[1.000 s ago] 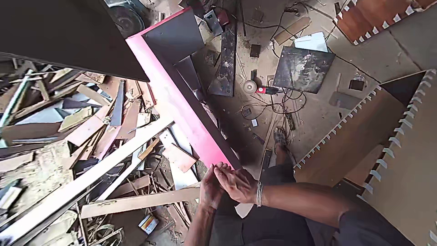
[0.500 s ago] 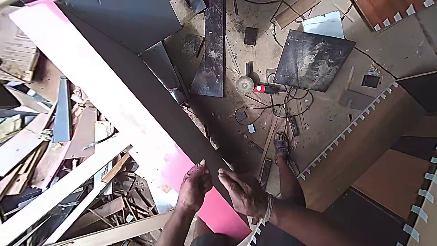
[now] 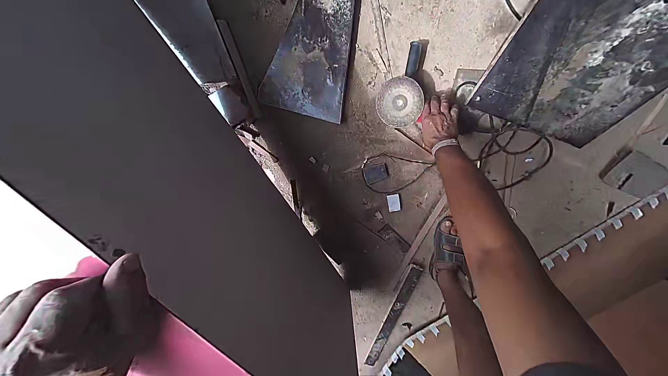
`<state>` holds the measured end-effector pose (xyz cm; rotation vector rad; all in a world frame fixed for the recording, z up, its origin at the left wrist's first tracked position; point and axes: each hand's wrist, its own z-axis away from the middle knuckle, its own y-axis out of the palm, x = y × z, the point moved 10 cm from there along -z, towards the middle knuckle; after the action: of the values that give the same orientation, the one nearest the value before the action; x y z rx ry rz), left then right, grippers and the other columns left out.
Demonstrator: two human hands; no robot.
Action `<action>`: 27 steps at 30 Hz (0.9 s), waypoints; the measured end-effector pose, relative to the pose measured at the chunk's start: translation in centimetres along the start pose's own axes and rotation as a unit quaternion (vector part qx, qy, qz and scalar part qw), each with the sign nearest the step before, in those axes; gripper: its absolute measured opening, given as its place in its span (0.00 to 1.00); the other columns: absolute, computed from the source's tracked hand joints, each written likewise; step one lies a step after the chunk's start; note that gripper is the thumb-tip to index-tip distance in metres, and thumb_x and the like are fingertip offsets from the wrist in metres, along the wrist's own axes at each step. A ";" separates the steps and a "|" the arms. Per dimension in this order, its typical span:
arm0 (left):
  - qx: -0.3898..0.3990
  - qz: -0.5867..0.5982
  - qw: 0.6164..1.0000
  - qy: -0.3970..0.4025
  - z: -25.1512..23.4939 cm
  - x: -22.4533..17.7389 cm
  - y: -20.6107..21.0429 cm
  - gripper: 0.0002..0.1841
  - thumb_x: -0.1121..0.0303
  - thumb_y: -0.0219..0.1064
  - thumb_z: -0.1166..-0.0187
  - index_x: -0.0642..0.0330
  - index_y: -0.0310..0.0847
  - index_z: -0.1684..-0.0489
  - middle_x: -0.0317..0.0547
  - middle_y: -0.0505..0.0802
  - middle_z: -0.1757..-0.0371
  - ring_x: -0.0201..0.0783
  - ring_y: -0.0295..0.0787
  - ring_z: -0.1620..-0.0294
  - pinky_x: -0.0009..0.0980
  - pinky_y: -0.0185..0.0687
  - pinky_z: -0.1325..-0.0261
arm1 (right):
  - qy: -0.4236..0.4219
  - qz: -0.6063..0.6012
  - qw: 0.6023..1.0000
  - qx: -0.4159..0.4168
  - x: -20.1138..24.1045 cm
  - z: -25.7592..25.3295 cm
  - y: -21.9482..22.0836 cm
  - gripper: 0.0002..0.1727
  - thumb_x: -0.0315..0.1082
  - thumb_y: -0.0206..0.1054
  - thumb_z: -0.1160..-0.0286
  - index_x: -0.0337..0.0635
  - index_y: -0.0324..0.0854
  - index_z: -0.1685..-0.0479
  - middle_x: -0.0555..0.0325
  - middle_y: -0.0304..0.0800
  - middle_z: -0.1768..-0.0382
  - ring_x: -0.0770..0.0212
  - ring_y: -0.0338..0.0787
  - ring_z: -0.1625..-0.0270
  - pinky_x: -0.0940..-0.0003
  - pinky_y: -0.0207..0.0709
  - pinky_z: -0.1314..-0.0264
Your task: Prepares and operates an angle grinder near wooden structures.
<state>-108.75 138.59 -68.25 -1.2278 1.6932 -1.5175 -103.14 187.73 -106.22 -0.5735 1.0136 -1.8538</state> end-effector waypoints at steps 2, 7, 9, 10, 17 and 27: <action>0.020 -0.011 1.000 0.003 0.0 0.2 0.2 0.24 0.60 0.62 0.13 0.62 0.73 0.85 0.55 0.84 0.76 0.50 0.87 0.68 0.41 0.75 0.65 | 0.011 -0.003 1.000 0.014 0.0 -1.5 1.3 0.36 0.26 0.62 0.24 0.34 0.61 0.11 0.37 0.67 0.14 0.35 0.62 0.10 0.30 0.56 0.16; 0.042 -0.012 0.999 0.021 -0.5 -0.4 0.3 0.25 0.59 0.60 0.12 0.62 0.71 0.86 0.55 0.82 0.79 0.52 0.84 0.71 0.44 0.73 0.67 | 0.031 -0.035 0.999 -0.001 -0.7 -2.3 1.6 0.45 0.35 0.79 0.43 0.32 0.67 0.18 0.31 0.77 0.25 0.31 0.76 0.22 0.30 0.70 0.28; 0.032 -0.010 0.999 0.029 -0.5 -0.4 0.1 0.26 0.57 0.59 0.11 0.60 0.69 0.86 0.54 0.80 0.80 0.54 0.83 0.74 0.46 0.71 0.71 | 0.025 -0.075 0.997 0.013 -0.2 0.6 0.8 0.41 0.42 0.80 0.45 0.34 0.73 0.26 0.32 0.82 0.32 0.31 0.81 0.28 0.30 0.74 0.32; 0.023 -0.004 0.999 0.027 -0.5 -0.5 0.0 0.26 0.56 0.59 0.11 0.60 0.68 0.87 0.55 0.79 0.81 0.54 0.82 0.76 0.47 0.69 0.73 | 0.022 -0.115 0.993 0.027 0.2 2.5 0.0 0.40 0.44 0.81 0.46 0.35 0.76 0.29 0.34 0.86 0.36 0.33 0.86 0.32 0.31 0.77 0.35; 0.022 0.060 0.998 0.023 -0.1 -0.2 0.2 0.25 0.53 0.56 0.10 0.61 0.71 0.80 0.57 0.81 0.78 0.58 0.83 0.75 0.51 0.68 0.74 | -0.103 -0.736 0.594 0.309 7.6 19.7 -5.8 0.24 0.40 0.79 0.45 0.38 0.80 0.50 0.51 0.93 0.68 0.55 0.95 0.66 0.58 0.92 0.58; -0.006 0.074 0.997 0.014 -0.9 -0.2 -0.5 0.26 0.52 0.55 0.10 0.60 0.70 0.83 0.54 0.80 0.81 0.57 0.82 0.77 0.49 0.65 0.79 | -0.183 -0.814 0.431 0.345 15.6 27.4 -9.9 0.25 0.38 0.83 0.43 0.40 0.82 0.46 0.49 0.94 0.65 0.54 0.95 0.63 0.57 0.91 0.55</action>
<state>-109.25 139.20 -67.61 -1.0653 1.7721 -1.4447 -95.53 165.28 -83.23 -1.5734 -1.3497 -3.0242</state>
